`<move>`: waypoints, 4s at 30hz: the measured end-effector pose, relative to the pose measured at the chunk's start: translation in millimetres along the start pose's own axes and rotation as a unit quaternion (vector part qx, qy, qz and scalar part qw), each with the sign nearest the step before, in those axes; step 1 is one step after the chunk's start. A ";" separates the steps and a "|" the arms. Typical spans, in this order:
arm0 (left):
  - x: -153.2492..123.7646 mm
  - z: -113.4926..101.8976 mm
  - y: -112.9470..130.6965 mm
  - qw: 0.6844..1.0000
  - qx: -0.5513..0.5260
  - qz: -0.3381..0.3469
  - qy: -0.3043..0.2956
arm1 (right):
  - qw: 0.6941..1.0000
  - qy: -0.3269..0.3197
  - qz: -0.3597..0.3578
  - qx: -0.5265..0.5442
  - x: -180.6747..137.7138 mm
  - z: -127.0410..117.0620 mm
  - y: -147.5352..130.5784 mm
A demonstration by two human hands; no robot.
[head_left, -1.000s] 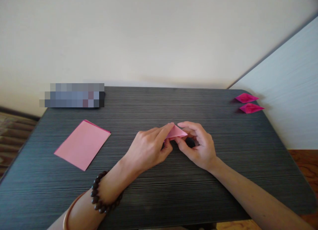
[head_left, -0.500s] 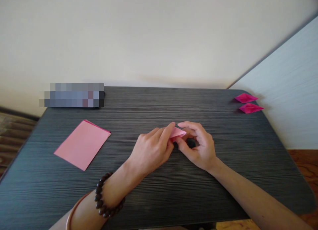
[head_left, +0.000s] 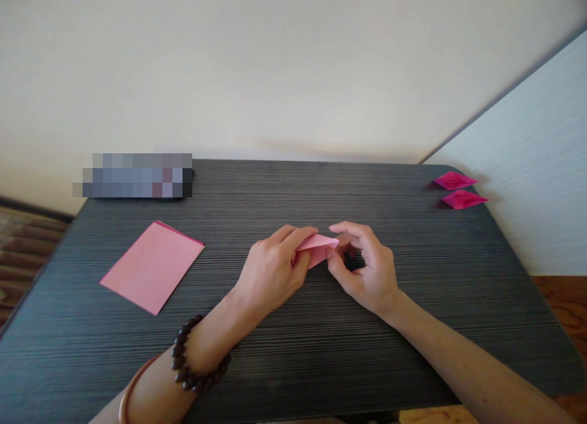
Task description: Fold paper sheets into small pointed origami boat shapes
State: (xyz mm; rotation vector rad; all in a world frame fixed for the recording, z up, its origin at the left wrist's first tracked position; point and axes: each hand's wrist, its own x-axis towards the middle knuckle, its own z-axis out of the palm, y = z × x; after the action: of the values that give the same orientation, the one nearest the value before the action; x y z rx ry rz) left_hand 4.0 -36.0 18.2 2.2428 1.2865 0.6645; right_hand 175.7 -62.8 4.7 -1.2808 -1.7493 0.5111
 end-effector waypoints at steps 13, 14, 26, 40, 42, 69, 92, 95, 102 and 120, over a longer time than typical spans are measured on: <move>-1.1 -1.7 3.7 0.997 -0.049 -0.057 -0.017 | 0.993 0.022 -0.059 -0.097 2.8 -1.6 -2.2; -0.8 -1.8 3.8 0.997 -0.045 -0.055 -0.014 | 0.990 0.034 -0.078 -0.109 3.3 -1.7 -2.7; -0.2 2.5 -2.6 0.989 -0.072 -0.132 0.007 | 0.971 0.007 -0.182 -0.152 1.6 -0.5 -2.7; -0.8 5.1 -5.9 0.998 0.020 -0.052 0.021 | 0.978 -0.010 -0.145 -0.146 3.7 1.7 5.2; -0.2 4.1 -4.9 0.998 0.035 -0.046 0.022 | 0.975 -0.016 -0.164 -0.148 5.3 1.7 5.3; 8.9 -18.1 -45.0 0.953 0.101 0.278 -0.071 | 0.945 -0.157 -0.241 -0.154 15.8 -27.9 35.7; 10.4 -22.3 -46.2 0.961 0.051 0.256 -0.091 | 0.960 -0.141 -0.180 -0.161 10.0 -18.2 31.7; 9.6 -20.6 -45.0 0.960 0.063 0.262 -0.082 | 0.954 -0.147 -0.197 -0.173 10.6 -20.0 32.2; 8.0 -16.8 -42.2 0.959 0.091 0.261 -0.066 | 0.945 -0.153 -0.222 -0.184 10.3 -21.6 32.5; 7.6 -12.9 -42.8 0.952 0.111 0.280 -0.053 | 0.929 -0.141 -0.254 -0.230 2.9 -23.5 39.4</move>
State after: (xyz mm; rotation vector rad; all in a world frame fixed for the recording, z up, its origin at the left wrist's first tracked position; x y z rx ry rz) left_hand -28.5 -8.1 3.5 2.8198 0.6897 0.5982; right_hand 216.5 -49.0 -11.1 -1.0174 -2.4451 -0.0276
